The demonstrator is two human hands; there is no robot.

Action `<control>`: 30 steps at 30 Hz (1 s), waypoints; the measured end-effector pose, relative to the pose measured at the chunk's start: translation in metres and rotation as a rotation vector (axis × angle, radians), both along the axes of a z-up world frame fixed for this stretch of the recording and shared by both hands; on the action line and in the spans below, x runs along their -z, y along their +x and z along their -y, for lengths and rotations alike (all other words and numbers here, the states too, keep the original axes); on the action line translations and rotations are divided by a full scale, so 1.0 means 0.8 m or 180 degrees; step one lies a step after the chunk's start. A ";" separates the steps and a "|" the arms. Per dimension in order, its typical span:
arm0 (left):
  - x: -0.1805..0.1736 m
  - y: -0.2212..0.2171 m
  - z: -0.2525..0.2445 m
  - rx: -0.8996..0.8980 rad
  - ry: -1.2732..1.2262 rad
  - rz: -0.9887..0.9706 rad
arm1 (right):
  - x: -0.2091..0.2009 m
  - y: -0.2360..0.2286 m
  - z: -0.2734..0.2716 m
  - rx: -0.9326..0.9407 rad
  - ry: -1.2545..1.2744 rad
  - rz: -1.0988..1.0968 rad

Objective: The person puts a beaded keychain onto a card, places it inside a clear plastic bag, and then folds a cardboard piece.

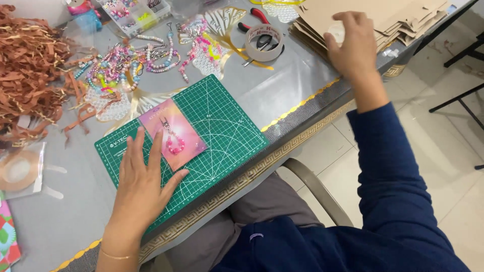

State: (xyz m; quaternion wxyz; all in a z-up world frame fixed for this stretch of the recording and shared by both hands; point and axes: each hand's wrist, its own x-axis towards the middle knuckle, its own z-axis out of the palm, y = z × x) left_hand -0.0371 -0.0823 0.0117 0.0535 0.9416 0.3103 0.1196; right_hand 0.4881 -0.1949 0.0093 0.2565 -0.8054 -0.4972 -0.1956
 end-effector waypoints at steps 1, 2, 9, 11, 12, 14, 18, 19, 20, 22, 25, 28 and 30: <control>0.002 -0.001 0.004 -0.0007 0.0002 0.0012 | -0.005 0.011 -0.002 -0.0007 0.0002 0.0012; 0.004 -0.003 0.007 -0.0036 0.0070 0.0021 | -0.010 0.021 -0.005 0.0276 -0.0481 -0.0314; 0.019 -0.012 0.016 -0.0238 0.0162 0.0184 | 0.006 0.064 -0.050 0.0560 -0.1446 -0.0597; 0.023 -0.013 0.018 -0.0255 0.0125 0.0246 | -0.005 0.043 -0.079 0.0545 -0.1408 -0.0629; 0.025 -0.012 0.018 -0.0246 0.0087 0.0304 | -0.010 0.033 -0.092 0.0553 -0.1369 -0.0672; 0.021 -0.012 0.021 -0.0250 0.0037 0.0369 | 0.010 0.043 -0.126 0.0306 -0.1183 -0.0587; 0.021 -0.014 0.023 -0.0304 0.0031 0.0549 | 0.018 0.034 -0.157 -0.0492 -0.0499 -0.0284; 0.022 -0.014 0.022 -0.0300 0.0034 0.0553 | 0.015 0.028 -0.154 -0.0489 -0.0496 -0.0281; 0.023 -0.015 0.022 -0.0288 0.0011 0.0524 | 0.012 0.022 -0.151 -0.0305 -0.0443 -0.0039; 0.024 -0.016 0.021 -0.0269 -0.0017 0.0498 | 0.014 0.021 -0.139 -0.0114 -0.0395 0.0206; 0.022 -0.014 0.020 -0.0192 -0.0020 0.0442 | 0.016 0.030 -0.108 0.0360 -0.0907 0.0160; 0.023 -0.013 0.018 -0.0137 -0.0086 0.0316 | 0.002 0.028 -0.072 0.0591 -0.1404 -0.0667; 0.025 -0.013 0.016 -0.0133 0.0113 0.0234 | -0.001 0.033 -0.053 0.0587 -0.1438 -0.0838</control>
